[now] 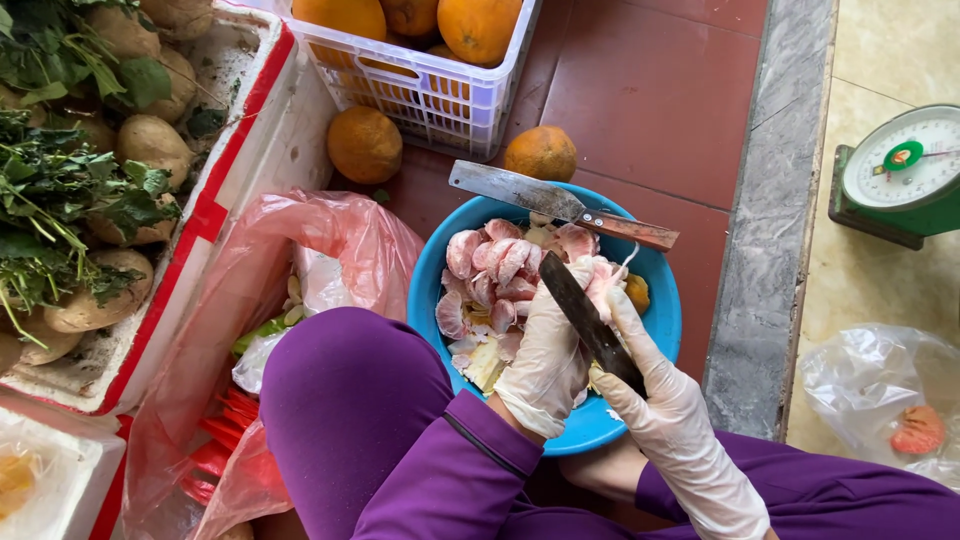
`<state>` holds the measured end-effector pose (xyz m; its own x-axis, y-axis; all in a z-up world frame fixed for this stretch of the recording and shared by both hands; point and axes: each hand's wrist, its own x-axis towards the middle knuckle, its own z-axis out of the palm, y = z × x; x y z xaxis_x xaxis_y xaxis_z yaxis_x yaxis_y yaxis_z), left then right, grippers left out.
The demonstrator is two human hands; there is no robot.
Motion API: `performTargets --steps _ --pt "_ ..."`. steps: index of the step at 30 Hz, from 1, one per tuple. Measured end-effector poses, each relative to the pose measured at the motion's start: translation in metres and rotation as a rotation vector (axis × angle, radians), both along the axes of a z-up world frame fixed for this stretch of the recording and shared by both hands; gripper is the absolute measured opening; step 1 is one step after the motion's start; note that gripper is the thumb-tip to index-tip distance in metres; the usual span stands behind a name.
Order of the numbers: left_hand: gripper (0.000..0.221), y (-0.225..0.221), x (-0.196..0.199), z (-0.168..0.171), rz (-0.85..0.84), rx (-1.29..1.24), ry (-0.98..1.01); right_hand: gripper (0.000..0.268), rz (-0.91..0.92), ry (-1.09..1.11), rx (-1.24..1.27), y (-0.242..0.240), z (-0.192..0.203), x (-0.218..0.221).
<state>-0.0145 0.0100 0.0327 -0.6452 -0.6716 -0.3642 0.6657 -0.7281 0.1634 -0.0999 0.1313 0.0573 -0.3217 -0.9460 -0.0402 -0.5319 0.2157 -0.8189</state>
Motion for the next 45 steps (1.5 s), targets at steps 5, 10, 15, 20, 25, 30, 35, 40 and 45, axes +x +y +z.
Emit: performTargets --steps 5,10,15,20,25,30,35,40,45 --pt "0.017 -0.002 0.004 0.007 -0.049 -0.078 -0.045 0.075 -0.151 -0.433 0.095 0.005 -0.006 -0.006" --pt "0.014 -0.002 0.001 0.002 -0.073 -0.038 -0.008 0.05 -0.237 -0.901 0.04 0.01 0.001 -0.015" --pt "0.013 -0.004 -0.002 -0.007 -0.126 0.112 0.11 0.048 -0.16 -1.061 -0.075 0.013 0.002 -0.023" --pt "0.008 0.0 -0.008 -0.018 -0.133 0.158 0.069 0.042 -0.253 -1.096 -0.097 0.023 -0.006 -0.032" --pt "0.017 -0.003 0.002 -0.006 -0.094 0.035 0.043 0.066 -0.159 -0.88 0.03 0.022 0.012 -0.02" --pt "0.031 -0.007 0.006 0.004 -0.111 0.005 -0.042 0.094 -0.182 -0.49 0.271 0.029 0.015 -0.01" --pt "0.022 -0.005 0.004 0.005 -0.129 0.017 -0.03 0.093 -0.169 -0.335 0.247 0.032 0.009 -0.011" --pt "0.021 0.006 0.002 0.005 -0.129 -0.026 -0.004 0.084 -0.161 -0.118 0.181 0.012 0.012 -0.013" --pt "0.019 0.013 -0.002 -0.004 -0.106 -0.078 0.03 0.071 -0.21 -0.634 0.042 0.007 0.005 -0.021"
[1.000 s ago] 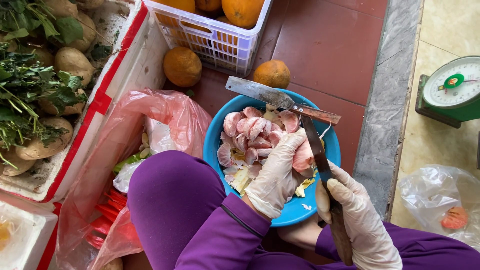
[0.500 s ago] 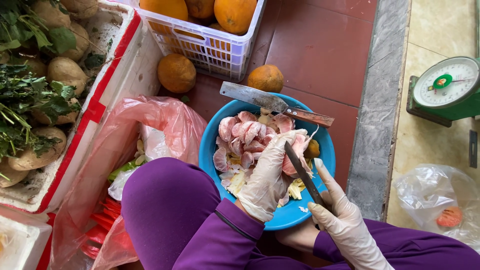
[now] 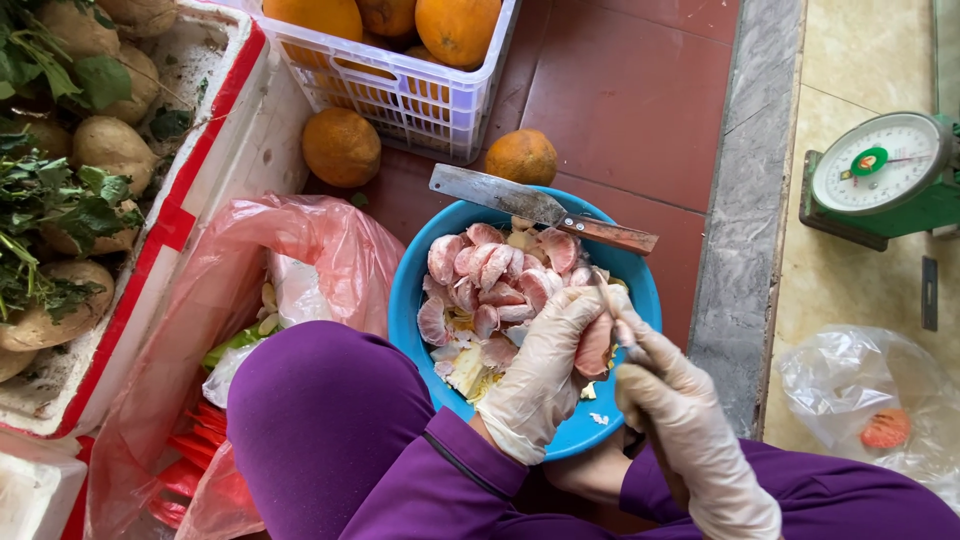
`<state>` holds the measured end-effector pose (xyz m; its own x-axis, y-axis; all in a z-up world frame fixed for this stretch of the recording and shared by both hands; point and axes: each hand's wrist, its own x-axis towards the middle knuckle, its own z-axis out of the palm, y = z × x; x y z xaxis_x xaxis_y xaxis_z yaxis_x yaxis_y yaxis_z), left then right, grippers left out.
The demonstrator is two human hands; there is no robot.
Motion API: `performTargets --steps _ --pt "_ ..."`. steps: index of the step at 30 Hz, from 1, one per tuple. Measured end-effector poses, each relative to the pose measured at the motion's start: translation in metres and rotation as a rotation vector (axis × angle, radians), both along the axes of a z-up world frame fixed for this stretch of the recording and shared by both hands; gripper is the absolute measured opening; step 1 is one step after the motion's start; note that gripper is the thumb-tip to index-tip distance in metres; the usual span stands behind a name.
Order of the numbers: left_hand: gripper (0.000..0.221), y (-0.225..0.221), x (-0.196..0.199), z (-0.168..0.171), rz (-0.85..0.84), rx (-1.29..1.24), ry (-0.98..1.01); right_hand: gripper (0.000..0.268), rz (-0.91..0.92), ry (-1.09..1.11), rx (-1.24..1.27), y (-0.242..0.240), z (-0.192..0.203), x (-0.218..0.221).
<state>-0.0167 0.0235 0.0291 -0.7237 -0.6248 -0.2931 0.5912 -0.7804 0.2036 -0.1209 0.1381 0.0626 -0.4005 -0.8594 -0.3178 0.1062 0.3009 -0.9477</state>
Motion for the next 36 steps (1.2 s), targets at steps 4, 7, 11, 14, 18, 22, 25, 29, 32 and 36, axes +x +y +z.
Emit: performTargets --steps 4,7,11,14,18,22,25,29,32,36 --pt "0.013 0.001 -0.004 -0.013 -0.006 -0.018 -0.026 0.043 -0.067 -0.307 -0.135 0.004 -0.005 -0.016" --pt "0.014 -0.006 0.002 0.003 -0.044 0.025 -0.043 0.046 -0.055 -0.335 -0.201 -0.011 0.024 -0.012" --pt "0.02 -0.005 0.006 0.002 -0.14 -0.043 -0.108 0.064 -0.018 -0.291 -0.211 -0.02 0.041 -0.024" --pt "0.024 -0.013 0.014 0.015 -0.241 0.003 -0.08 0.066 0.002 -0.265 -0.154 -0.02 0.037 -0.03" --pt "0.03 -0.013 0.012 0.011 -0.312 0.147 0.095 0.063 -0.101 -0.008 0.088 -0.012 0.027 -0.021" --pt "0.027 -0.017 0.013 0.01 -0.152 0.038 0.146 0.086 0.053 -0.006 0.012 0.007 0.031 -0.004" --pt "0.022 -0.019 0.008 0.006 -0.037 0.045 0.096 0.102 0.152 0.097 0.168 0.025 0.02 0.001" --pt "0.03 -0.019 0.008 -0.001 -0.011 0.211 0.041 0.093 0.146 0.06 0.269 0.033 0.012 0.0" --pt "0.028 -0.019 0.009 0.001 -0.008 0.13 0.017 0.094 0.189 0.069 0.244 0.033 0.012 -0.002" --pt "0.024 -0.013 0.013 0.019 -0.053 0.022 -0.016 0.095 0.194 0.284 0.347 0.02 0.013 0.004"
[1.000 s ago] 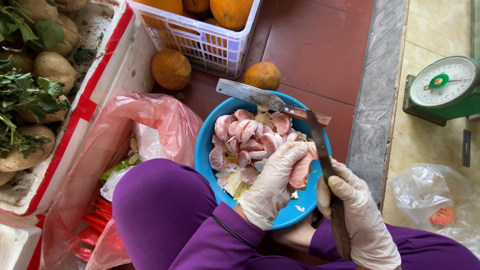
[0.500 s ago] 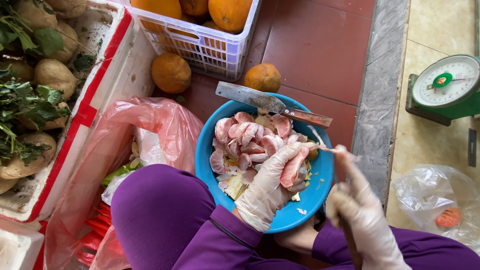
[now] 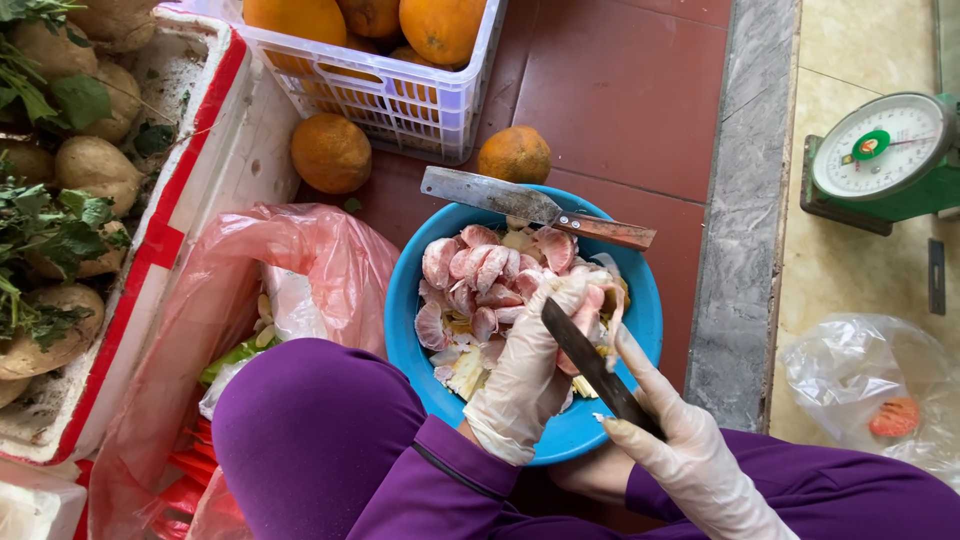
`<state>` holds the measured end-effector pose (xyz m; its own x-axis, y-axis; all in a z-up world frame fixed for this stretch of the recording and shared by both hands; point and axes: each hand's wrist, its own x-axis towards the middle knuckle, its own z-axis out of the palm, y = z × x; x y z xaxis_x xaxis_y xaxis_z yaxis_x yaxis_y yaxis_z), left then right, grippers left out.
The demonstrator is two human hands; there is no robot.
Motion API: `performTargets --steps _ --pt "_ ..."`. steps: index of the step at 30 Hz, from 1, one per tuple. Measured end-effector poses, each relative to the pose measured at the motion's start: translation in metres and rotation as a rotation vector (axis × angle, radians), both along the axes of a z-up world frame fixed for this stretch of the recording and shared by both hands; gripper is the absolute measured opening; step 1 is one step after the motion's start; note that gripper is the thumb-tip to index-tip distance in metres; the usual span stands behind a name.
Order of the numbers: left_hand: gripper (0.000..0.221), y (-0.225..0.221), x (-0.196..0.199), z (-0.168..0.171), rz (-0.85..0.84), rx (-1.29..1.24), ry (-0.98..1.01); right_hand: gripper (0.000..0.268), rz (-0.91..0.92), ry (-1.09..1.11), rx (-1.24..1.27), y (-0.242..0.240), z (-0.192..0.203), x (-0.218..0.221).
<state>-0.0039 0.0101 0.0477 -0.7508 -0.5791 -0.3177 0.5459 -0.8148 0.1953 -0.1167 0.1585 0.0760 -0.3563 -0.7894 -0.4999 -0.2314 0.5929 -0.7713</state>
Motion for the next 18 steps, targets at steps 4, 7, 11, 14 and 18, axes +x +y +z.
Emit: performTargets --steps 4,7,11,14,18 --pt "0.025 0.01 -0.006 -0.002 0.041 -0.208 -0.126 0.084 0.078 0.189 -0.234 -0.014 -0.007 0.006" --pt "0.023 0.006 -0.006 0.005 0.032 -0.214 -0.112 0.077 0.116 0.184 -0.384 -0.022 -0.011 0.001" --pt "0.019 0.005 -0.005 0.015 0.013 -0.214 -0.087 0.077 0.035 0.072 -0.319 -0.034 0.001 0.002" --pt "0.016 0.003 -0.005 0.017 0.011 -0.217 -0.069 0.066 -0.251 -0.402 -0.23 -0.028 -0.003 -0.01" --pt "0.031 0.004 -0.008 -0.014 -0.095 -0.173 -0.109 0.052 -0.28 -0.562 -0.338 -0.027 -0.001 -0.022"
